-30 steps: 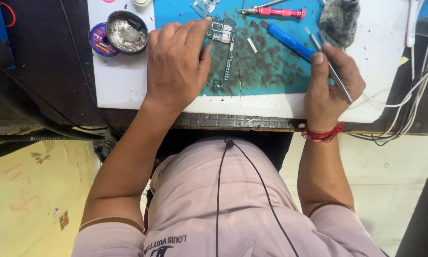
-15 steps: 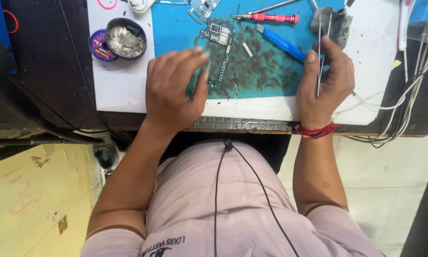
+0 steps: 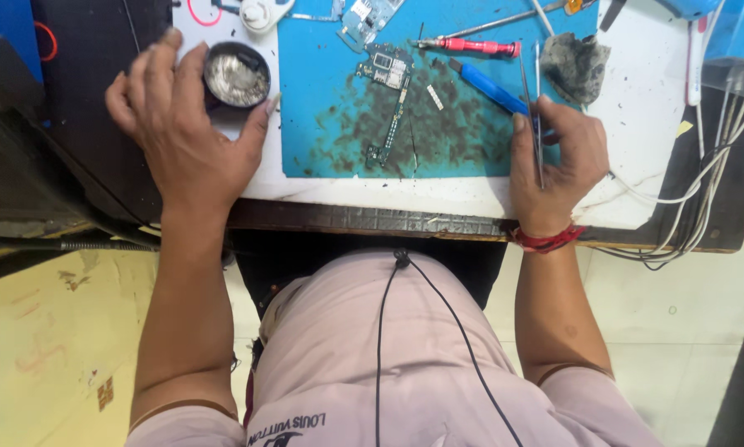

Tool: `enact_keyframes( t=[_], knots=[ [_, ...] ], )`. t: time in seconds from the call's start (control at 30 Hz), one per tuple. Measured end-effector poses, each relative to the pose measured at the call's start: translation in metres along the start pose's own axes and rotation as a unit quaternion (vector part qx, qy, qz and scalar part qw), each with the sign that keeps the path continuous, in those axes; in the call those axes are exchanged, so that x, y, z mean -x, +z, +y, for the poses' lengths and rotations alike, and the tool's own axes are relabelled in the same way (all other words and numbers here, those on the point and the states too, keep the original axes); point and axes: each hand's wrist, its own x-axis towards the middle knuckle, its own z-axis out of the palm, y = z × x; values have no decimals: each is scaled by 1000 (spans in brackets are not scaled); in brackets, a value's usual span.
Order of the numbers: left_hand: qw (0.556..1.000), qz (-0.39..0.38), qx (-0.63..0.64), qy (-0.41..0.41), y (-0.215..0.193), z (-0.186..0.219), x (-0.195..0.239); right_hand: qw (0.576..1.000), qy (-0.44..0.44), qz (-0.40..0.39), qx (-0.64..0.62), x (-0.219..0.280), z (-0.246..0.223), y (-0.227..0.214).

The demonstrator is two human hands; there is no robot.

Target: The person uses a soldering iron and tweezers to remove a small component from a circuit board, then uses a hot air gun to heat the area and place a replacement component. The person continues to solder and adjust components on the board.

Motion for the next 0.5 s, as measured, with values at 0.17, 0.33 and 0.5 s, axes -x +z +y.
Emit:
enact_keyframes(
  t=[0.17, 0.33, 0.5],
  knots=[
    [996, 23, 82, 28, 3, 31, 7, 953, 164, 6, -253, 19, -30, 5],
    [988, 26, 139, 55, 6, 65, 24, 934, 117, -89, -325, 27, -60, 14],
    [985, 28, 159, 59, 2, 81, 24, 948, 66, -107, -291, 17, -75, 23]
  ],
)
